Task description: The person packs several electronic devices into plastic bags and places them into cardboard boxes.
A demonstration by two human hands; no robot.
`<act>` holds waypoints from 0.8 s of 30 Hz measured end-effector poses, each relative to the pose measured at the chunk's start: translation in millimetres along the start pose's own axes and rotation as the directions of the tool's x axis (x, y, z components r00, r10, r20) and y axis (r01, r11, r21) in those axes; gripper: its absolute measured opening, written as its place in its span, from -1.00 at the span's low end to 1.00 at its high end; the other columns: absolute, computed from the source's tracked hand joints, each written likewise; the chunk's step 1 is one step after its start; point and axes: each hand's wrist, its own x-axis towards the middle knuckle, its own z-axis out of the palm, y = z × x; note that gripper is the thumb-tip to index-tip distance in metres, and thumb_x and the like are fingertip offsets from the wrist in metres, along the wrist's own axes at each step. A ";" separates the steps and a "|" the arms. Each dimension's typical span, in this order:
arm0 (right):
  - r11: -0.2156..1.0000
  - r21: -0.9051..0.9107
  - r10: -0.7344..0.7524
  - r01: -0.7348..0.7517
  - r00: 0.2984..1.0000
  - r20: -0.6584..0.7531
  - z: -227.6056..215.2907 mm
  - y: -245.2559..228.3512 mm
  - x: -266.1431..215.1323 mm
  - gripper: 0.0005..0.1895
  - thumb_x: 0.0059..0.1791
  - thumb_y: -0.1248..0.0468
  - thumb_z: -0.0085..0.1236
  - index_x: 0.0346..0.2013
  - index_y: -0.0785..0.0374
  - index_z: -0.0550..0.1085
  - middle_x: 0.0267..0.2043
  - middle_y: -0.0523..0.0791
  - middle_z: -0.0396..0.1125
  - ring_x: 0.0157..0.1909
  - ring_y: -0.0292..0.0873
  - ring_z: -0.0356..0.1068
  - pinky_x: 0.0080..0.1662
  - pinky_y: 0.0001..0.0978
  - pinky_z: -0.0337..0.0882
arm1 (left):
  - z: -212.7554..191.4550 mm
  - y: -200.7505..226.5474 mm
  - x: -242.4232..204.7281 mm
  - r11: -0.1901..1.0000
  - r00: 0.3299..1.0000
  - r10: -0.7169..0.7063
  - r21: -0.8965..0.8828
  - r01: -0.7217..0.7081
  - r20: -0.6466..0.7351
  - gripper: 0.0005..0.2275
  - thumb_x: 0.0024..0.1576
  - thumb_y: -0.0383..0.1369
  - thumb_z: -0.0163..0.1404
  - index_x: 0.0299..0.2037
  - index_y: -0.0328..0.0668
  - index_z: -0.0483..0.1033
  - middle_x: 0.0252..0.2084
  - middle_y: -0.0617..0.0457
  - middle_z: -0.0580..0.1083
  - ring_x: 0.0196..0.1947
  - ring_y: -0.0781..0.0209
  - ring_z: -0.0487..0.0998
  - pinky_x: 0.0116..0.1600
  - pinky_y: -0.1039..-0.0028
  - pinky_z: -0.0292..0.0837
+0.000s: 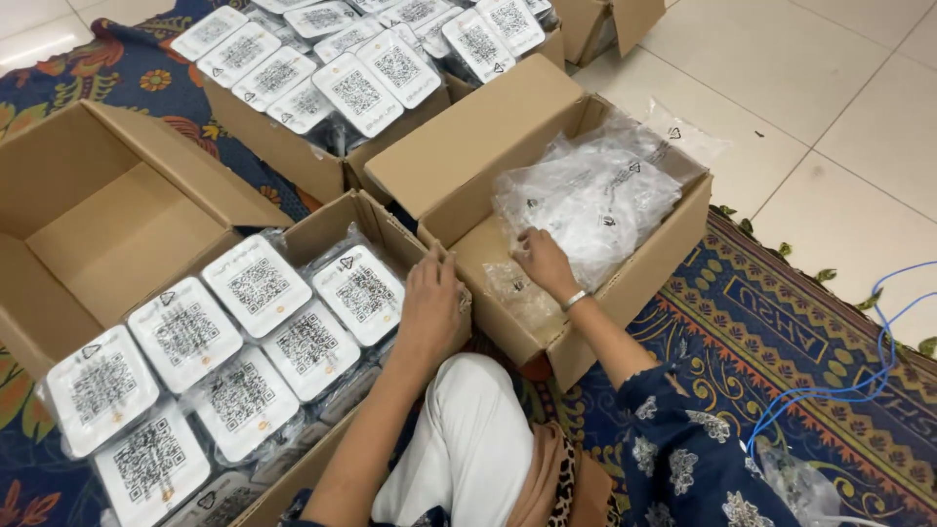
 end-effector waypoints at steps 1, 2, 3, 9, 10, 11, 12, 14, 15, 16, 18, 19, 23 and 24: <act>1.000 -0.003 0.005 -0.005 1.000 -0.001 -10.4 -15.4 -5.6 -0.72 0.08 0.12 0.21 0.02 0.16 0.48 -0.04 -0.03 0.44 -0.07 0.03 0.52 0.01 -0.12 0.50 | 8.4 0.2 3.9 1.000 1.000 0.003 -0.004 -0.003 0.002 -0.56 0.21 -0.40 -0.06 0.29 -0.44 0.26 0.42 -0.40 0.17 0.36 -0.33 0.21 0.40 -0.02 0.06; 0.991 -0.128 0.067 -0.047 0.986 0.152 -19.9 -30.9 -11.0 -0.47 0.01 -0.03 0.30 0.07 0.27 0.38 0.05 0.11 0.30 -0.10 0.14 0.49 -0.05 -0.05 0.49 | 17.2 -0.2 7.6 0.994 0.994 0.102 0.037 -0.103 0.051 -0.55 0.20 -0.36 -0.07 0.29 -0.38 0.27 0.43 -0.33 0.16 0.38 -0.25 0.17 0.40 -0.06 0.01; 0.964 -0.258 0.148 -0.071 0.944 0.296 -28.7 -46.3 -20.2 -0.20 -0.06 -0.17 0.39 0.12 0.37 0.28 0.14 0.24 0.16 -0.13 0.25 0.45 -0.10 0.02 0.47 | 26.6 0.7 7.2 0.977 0.976 0.191 0.072 -0.199 0.103 -0.54 0.20 -0.31 -0.08 0.30 -0.32 0.27 0.44 -0.25 0.16 0.40 -0.18 0.14 0.40 -0.10 -0.05; 0.942 -0.269 -0.080 0.199 0.916 0.394 -41.3 -95.5 -19.1 -0.16 -0.19 0.03 0.43 0.24 0.22 0.20 0.12 0.19 0.21 -0.07 0.25 0.46 -0.09 0.05 0.48 | 47.6 -9.6 1.4 0.968 0.950 0.204 0.099 -0.233 0.238 -0.64 0.29 -0.24 -0.18 0.27 -0.07 0.35 0.41 0.00 0.24 0.49 -0.01 0.07 0.50 -0.07 -0.22; 0.943 -0.267 -0.080 0.197 0.916 0.394 -39.9 -93.6 -21.4 -0.16 -0.19 0.03 0.43 0.24 0.22 0.20 0.12 0.19 0.21 -0.07 0.25 0.46 -0.09 0.05 0.48 | 46.6 -9.4 0.3 0.967 0.949 0.204 0.100 -0.233 0.241 -0.64 0.29 -0.24 -0.18 0.27 -0.07 0.35 0.41 0.00 0.24 0.49 -0.01 0.07 0.50 -0.07 -0.22; 0.914 -0.342 -0.014 0.221 0.856 0.516 -39.3 -91.3 -23.4 -0.08 -0.23 0.02 0.46 0.27 0.18 0.17 0.15 0.20 0.18 -0.07 0.22 0.46 -0.07 -0.01 0.49 | 45.8 -8.8 0.0 0.966 0.951 0.209 0.102 -0.237 0.229 -0.65 0.29 -0.25 -0.17 0.25 -0.08 0.37 0.40 0.00 0.26 0.48 -0.01 0.09 0.50 -0.07 -0.22; 0.876 -0.410 0.065 0.253 0.782 0.620 -38.9 -89.5 -25.8 0.00 -0.26 0.00 0.50 0.31 0.14 0.13 0.17 0.21 0.15 -0.06 0.19 0.46 -0.06 -0.06 0.50 | 44.5 -8.0 -0.8 0.965 0.952 0.215 0.104 -0.242 0.218 -0.66 0.28 -0.26 -0.17 0.24 -0.09 0.39 0.38 -0.01 0.28 0.47 -0.02 0.11 0.50 -0.07 -0.21; 0.813 -0.501 0.099 0.298 0.777 0.622 22.4 -25.3 -23.4 -0.11 -0.20 0.08 0.42 0.30 0.15 0.16 0.12 0.17 0.22 -0.04 0.14 0.46 -0.10 -0.08 0.53 | 46.6 -7.9 0.4 0.965 0.954 0.216 0.102 -0.241 0.209 -0.66 0.28 -0.26 -0.16 0.23 -0.10 0.40 0.36 -0.02 0.30 0.45 -0.02 0.13 0.49 -0.07 -0.21; 0.740 -0.581 0.135 0.340 0.771 0.623 53.4 5.8 -22.8 -0.22 -0.14 0.17 0.35 0.30 0.16 0.19 0.07 0.13 0.29 -0.01 0.10 0.46 -0.15 -0.11 0.57 | 46.6 -8.1 0.2 0.966 0.955 0.216 0.100 -0.240 0.204 -0.67 0.27 -0.27 -0.16 0.21 -0.10 0.42 0.33 -0.03 0.32 0.44 -0.02 0.14 0.49 -0.07 -0.20; 0.740 -0.582 0.134 0.338 0.773 0.620 60.8 16.2 -20.4 -0.22 -0.14 0.17 0.35 0.30 0.16 0.19 0.07 0.13 0.29 -0.01 0.10 0.46 -0.15 -0.11 0.57 | 46.8 -8.0 1.6 0.965 0.954 0.219 0.101 -0.243 0.203 -0.67 0.27 -0.27 -0.16 0.21 -0.10 0.42 0.33 -0.03 0.32 0.44 -0.02 0.14 0.49 -0.07 -0.20; 0.810 -0.492 0.041 0.318 0.807 0.590 75.8 34.4 -19.2 -0.70 0.02 0.30 0.14 0.06 0.13 0.48 -0.05 0.05 0.47 -0.01 0.09 0.52 -0.04 -0.08 0.55 | 44.7 -6.7 0.5 0.968 0.955 0.200 0.105 -0.227 0.221 -0.69 0.27 -0.27 -0.15 0.19 -0.10 0.43 0.28 -0.02 0.36 0.40 -0.03 0.19 0.49 -0.08 -0.17; 0.811 -0.492 0.040 0.316 0.809 0.587 51.1 10.0 -18.3 -0.70 0.02 0.30 0.14 0.06 0.13 0.48 -0.05 0.05 0.47 -0.01 0.09 0.52 -0.04 -0.08 0.55 | 44.0 -5.2 0.4 0.967 0.954 0.203 0.107 -0.230 0.221 -0.69 0.27 -0.27 -0.15 0.19 -0.10 0.43 0.28 -0.02 0.36 0.40 -0.03 0.19 0.49 -0.08 -0.17; 0.958 -0.230 -0.106 0.170 0.958 0.267 -37.1 -85.5 -16.7 -0.80 0.02 0.31 0.10 -0.07 0.27 0.44 -0.10 0.12 0.40 -0.04 0.17 0.44 -0.06 -0.02 0.46 | 42.3 -3.9 -0.1 0.971 0.943 0.159 0.125 -0.203 0.293 -0.71 0.28 -0.27 -0.13 0.14 -0.11 0.46 0.21 -0.01 0.42 0.37 -0.02 0.25 0.47 -0.06 -0.08; 0.990 -0.088 -0.102 0.113 0.987 0.122 -56.4 -107.3 -16.8 -0.79 0.05 0.27 0.10 -0.09 0.32 0.41 -0.11 0.15 0.37 -0.07 0.20 0.41 -0.08 0.02 0.41 | 43.3 -5.0 0.9 0.971 0.936 0.150 0.133 -0.201 0.320 -0.72 0.27 -0.27 -0.12 0.13 -0.11 0.47 0.20 -0.01 0.43 0.36 -0.03 0.27 0.46 -0.05 -0.05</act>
